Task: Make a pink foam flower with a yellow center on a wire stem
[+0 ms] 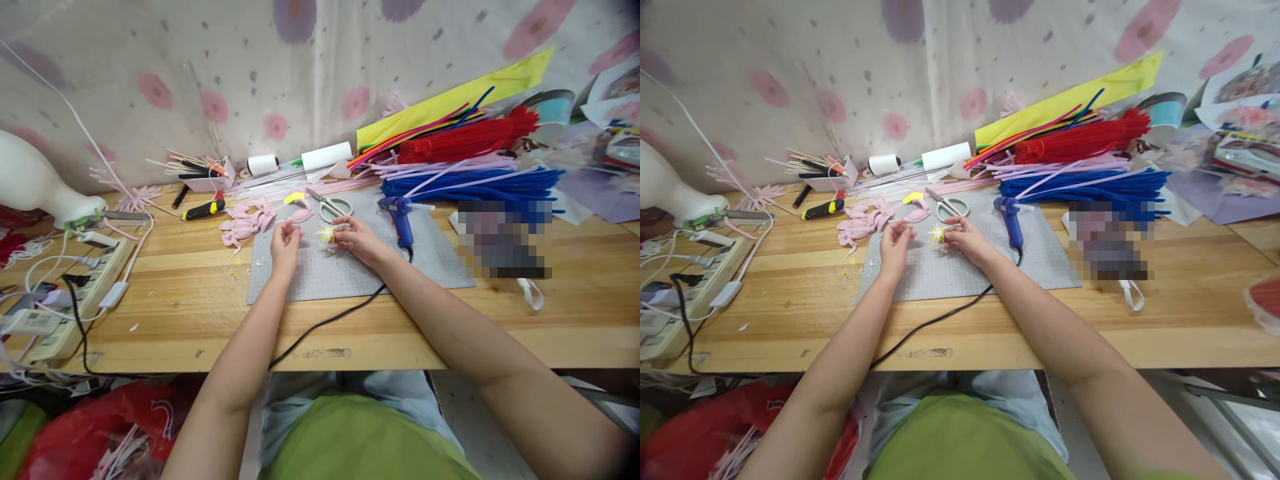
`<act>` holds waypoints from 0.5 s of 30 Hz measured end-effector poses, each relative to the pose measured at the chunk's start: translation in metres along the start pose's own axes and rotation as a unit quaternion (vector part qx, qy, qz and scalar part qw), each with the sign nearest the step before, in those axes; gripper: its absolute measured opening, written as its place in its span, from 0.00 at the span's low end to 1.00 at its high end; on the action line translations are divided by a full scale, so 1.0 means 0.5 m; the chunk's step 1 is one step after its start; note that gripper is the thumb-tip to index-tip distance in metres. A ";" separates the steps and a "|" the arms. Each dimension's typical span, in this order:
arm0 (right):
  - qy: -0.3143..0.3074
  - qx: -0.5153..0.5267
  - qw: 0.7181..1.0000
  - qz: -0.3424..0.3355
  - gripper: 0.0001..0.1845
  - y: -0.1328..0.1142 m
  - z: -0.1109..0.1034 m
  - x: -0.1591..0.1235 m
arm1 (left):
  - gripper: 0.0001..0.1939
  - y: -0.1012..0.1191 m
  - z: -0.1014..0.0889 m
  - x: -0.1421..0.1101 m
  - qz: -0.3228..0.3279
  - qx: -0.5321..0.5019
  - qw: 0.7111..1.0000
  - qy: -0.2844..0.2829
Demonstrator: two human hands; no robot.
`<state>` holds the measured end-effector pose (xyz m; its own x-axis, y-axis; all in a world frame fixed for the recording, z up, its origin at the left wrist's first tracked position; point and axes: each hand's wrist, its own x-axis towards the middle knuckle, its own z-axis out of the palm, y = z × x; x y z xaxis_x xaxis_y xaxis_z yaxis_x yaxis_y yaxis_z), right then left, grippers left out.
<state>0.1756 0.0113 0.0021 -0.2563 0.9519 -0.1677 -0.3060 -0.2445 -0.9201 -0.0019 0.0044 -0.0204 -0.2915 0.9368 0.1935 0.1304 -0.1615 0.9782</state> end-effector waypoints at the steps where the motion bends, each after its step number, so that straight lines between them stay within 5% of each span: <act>1: -0.004 0.000 1.000 -0.003 0.19 0.001 0.000 0.000 | 0.11 0.003 0.002 0.000 -0.031 -0.020 0.999 -0.014; 7: -0.031 -0.019 0.999 -0.018 0.19 0.011 0.001 0.005 | 0.13 0.025 0.026 -0.018 -0.133 -0.081 0.984 -0.087; 15: -0.028 -0.037 0.999 -0.019 0.18 0.014 0.003 0.007 | 0.15 0.040 0.028 -0.027 -0.160 -0.113 0.978 -0.070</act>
<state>0.1710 0.0125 -0.0044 -0.2969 0.9482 -0.1135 -0.2477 -0.1912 -0.9498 0.0181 -0.0070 -0.0044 -0.1491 0.9812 -0.1224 -0.1639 0.0975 0.9816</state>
